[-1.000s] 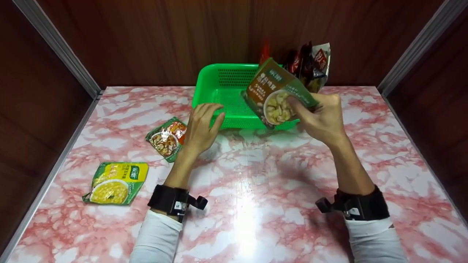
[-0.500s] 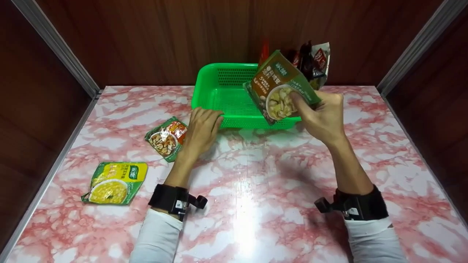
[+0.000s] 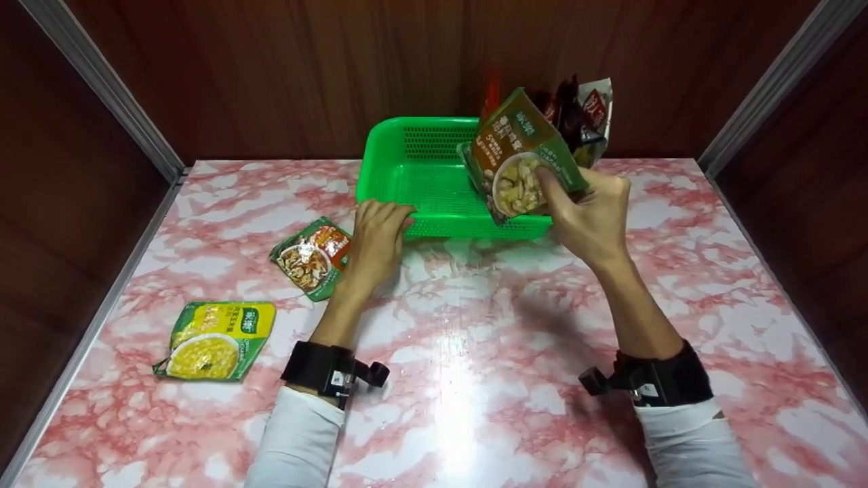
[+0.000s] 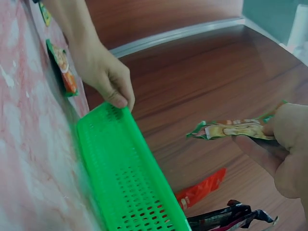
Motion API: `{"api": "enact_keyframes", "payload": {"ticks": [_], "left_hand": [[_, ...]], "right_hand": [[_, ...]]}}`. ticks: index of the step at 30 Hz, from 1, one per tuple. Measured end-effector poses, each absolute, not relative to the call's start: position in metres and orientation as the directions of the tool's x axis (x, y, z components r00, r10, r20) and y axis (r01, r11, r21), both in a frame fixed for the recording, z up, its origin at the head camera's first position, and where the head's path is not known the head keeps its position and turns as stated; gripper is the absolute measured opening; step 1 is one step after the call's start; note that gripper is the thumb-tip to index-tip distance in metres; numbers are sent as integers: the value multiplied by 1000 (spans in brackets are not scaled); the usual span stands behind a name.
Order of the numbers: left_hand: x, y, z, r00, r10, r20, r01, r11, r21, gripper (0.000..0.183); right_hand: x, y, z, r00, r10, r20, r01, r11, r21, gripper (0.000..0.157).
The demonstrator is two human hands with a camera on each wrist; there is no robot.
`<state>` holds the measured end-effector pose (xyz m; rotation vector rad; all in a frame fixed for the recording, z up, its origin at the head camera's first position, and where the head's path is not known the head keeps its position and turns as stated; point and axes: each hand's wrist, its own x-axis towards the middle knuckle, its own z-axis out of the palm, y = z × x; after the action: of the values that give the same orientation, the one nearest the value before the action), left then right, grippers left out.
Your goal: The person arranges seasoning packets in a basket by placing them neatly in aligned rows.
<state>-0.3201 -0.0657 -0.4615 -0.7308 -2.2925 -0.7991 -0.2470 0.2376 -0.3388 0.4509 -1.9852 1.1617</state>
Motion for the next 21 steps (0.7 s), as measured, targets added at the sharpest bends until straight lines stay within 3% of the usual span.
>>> {"api": "enact_keyframes", "payload": {"ticks": [5, 12, 21], "left_hand": [[-320, -65, -462, -687, 291, 666, 640, 676, 365, 26], [-320, -64, -463, -695, 285, 660, 630, 683, 369, 23], [-320, -64, -462, -702, 287, 652, 627, 682, 376, 25]], "right_hand": [[-257, 232, -346, -618, 133, 775, -615, 533, -581, 46], [-279, 216, -351, -649, 203, 733, -526, 576, -626, 37], [-315, 194, -357, -679, 82, 729, -460, 727, -510, 35]]}}
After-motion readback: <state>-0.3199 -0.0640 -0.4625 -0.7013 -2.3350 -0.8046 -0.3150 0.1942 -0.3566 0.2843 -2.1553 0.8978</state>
